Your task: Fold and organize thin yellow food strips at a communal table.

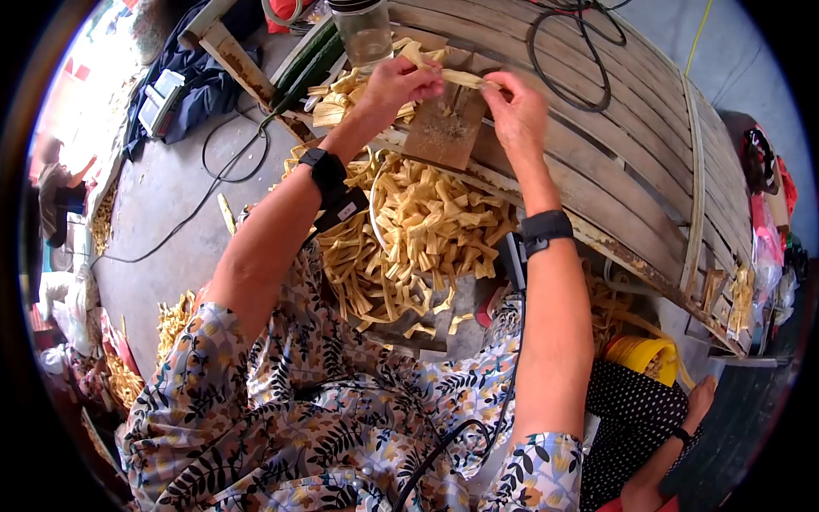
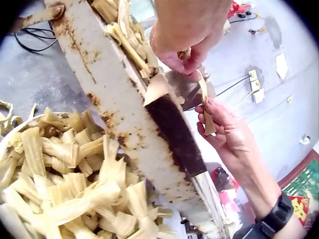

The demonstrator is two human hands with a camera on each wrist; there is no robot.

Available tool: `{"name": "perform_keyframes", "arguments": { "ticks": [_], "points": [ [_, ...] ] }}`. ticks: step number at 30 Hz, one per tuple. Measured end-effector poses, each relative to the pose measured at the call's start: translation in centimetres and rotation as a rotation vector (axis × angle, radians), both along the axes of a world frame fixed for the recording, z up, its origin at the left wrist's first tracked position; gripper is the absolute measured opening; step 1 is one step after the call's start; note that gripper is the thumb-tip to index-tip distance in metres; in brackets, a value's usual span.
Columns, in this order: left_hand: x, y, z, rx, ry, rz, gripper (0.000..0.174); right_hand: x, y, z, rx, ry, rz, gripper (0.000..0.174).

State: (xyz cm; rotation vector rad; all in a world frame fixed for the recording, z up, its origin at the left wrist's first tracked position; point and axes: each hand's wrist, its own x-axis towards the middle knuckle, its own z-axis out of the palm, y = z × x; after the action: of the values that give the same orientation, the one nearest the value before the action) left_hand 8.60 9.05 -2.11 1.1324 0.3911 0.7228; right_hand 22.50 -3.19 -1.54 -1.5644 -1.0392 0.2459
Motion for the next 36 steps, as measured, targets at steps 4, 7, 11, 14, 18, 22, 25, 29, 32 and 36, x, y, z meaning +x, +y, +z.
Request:
{"name": "perform_keyframes", "arguments": {
  "ticks": [4,7,11,14,18,22,25,29,32,36],
  "points": [
    [-0.1,0.0,-1.5,0.127,0.21,0.136,0.016,-0.4,-1.1,-0.7,-0.318,-0.366,-0.237,0.019],
    [-1.8,0.1,0.7,0.11,0.109,-0.061,0.022,-0.2,-3.0,0.9,-0.289,-0.079,-0.186,0.021],
    [-4.3,-1.0,2.6,-0.073,0.043,-0.367,0.036,-2.7,-5.5,4.2,-0.184,0.694,0.18,0.035],
    [-6.1,-1.8,2.3,-0.037,0.099,-0.512,0.052,-4.6,-6.6,3.7,-0.124,0.997,0.4,0.043],
    [-7.2,-2.4,1.2,-0.104,0.153,-0.587,0.058,-5.7,-7.5,2.8,-0.12,1.066,0.481,0.039],
    [-8.2,-2.9,1.6,-0.069,0.16,-0.627,0.059,-5.5,-8.1,1.7,-0.189,1.013,0.524,0.033],
    [-9.1,-3.1,1.9,-0.067,0.173,-0.696,0.051,-6.0,-8.6,1.2,-0.27,0.946,0.565,0.034],
    [-10.2,-3.6,0.4,-0.054,0.233,-0.81,0.035,-6.1,-9.4,0.5,-0.399,0.7,0.555,0.033],
    [-10.2,-4.4,-1.9,-0.026,0.329,-0.795,0.029,-5.9,-9.7,-1.9,-0.403,0.377,0.469,0.032],
    [-9.5,-6.3,-4.0,0.133,0.428,-0.525,0.026,-7.2,-10.2,-4.4,-0.387,-0.12,0.297,0.03]
  ]
}}
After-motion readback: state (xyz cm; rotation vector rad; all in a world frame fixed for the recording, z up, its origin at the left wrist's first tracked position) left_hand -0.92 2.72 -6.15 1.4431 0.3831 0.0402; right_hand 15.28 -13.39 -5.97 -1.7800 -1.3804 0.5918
